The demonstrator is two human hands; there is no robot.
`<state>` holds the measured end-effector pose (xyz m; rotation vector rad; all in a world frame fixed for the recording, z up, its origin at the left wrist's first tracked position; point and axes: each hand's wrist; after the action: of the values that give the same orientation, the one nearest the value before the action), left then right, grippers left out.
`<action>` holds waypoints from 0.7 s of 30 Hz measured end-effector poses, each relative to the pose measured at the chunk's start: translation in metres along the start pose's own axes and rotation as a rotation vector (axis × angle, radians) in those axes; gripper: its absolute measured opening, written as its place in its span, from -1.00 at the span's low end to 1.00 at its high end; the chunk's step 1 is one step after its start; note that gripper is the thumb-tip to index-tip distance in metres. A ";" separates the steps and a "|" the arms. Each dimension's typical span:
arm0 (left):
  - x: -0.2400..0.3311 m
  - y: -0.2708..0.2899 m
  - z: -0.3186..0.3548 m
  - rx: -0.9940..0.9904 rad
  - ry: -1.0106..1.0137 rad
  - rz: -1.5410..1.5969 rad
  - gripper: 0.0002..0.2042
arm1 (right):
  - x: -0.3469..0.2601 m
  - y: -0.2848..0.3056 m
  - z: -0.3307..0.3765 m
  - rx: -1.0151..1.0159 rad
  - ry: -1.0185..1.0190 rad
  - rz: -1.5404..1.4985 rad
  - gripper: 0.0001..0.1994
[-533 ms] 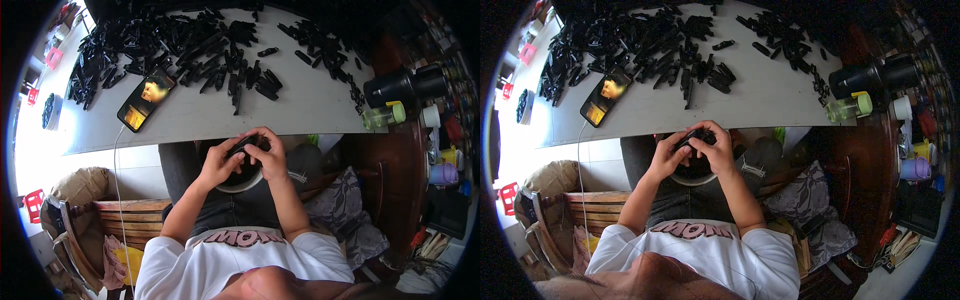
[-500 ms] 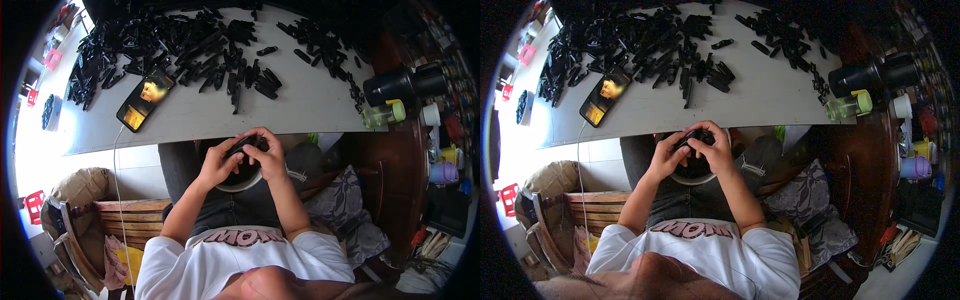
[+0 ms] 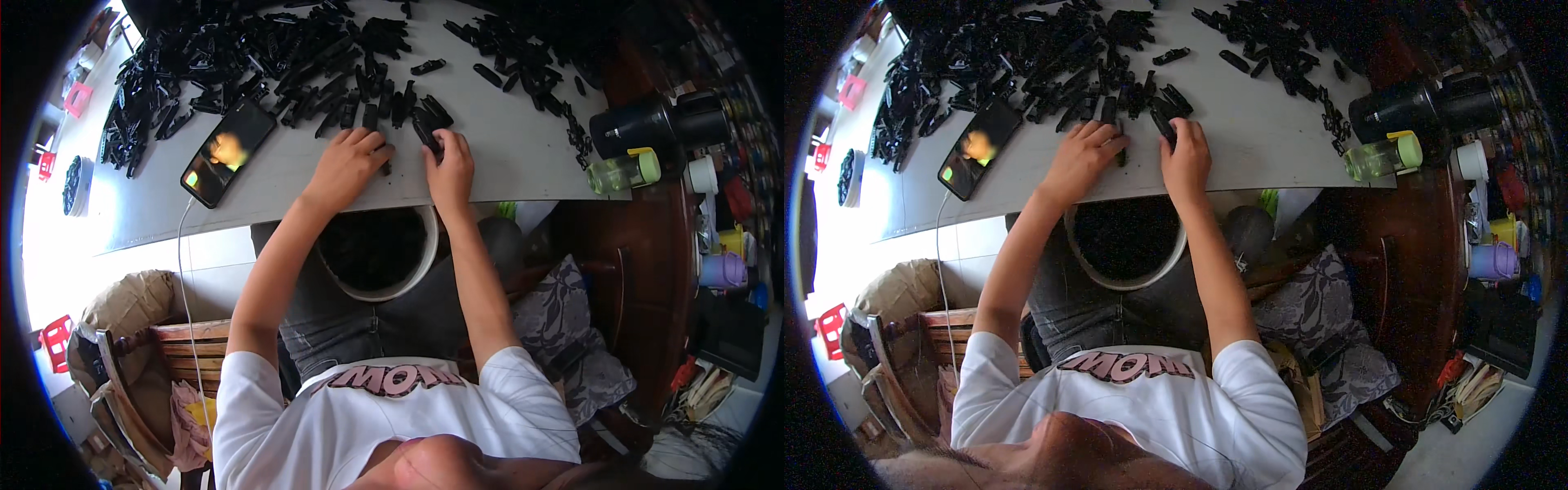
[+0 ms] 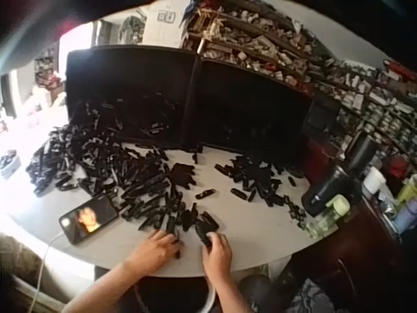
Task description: Manually assembling small black plastic components at a workbench.
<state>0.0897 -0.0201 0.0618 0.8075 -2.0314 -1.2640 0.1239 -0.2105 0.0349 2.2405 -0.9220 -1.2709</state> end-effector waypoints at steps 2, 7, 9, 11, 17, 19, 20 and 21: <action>0.001 0.002 -0.002 0.031 -0.006 0.006 -0.67 | 0.003 0.002 0.002 0.008 -0.002 0.017 -0.73; 0.020 0.012 0.004 0.371 0.003 0.104 -0.79 | 0.001 0.015 0.014 0.095 -0.108 -0.269 -0.79; 0.037 0.015 0.015 0.310 0.633 0.724 -0.80 | -0.014 0.043 0.026 -0.371 -0.464 -0.894 -0.80; 0.049 0.008 0.022 0.373 0.459 0.767 -0.73 | -0.030 0.059 0.034 -0.492 -0.450 -0.880 -0.80; 0.074 0.002 0.025 0.253 0.356 0.891 -0.66 | -0.047 0.067 0.044 -0.516 -0.459 -0.823 -0.77; 0.075 0.008 0.025 0.189 0.423 1.083 -0.65 | -0.051 0.069 0.041 -0.392 -0.158 -0.570 -0.71; 0.074 0.011 0.025 0.123 0.491 1.275 -0.64 | -0.054 0.069 0.040 -0.391 -0.159 -0.571 -0.71; 0.074 0.010 0.026 0.123 0.491 1.273 -0.64 | -0.060 0.067 0.039 -0.334 -0.169 -0.621 -0.67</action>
<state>0.0216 -0.0578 0.0748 -0.2005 -1.6466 -0.1765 0.0448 -0.2158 0.0924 2.2356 -0.0212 -1.7392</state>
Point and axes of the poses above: each hand's wrist, its own z-axis away from the middle knuckle, its own y-axis out of the back of the hand, x = y × z, and after that the axes turned 6 degrees about -y, right-handed
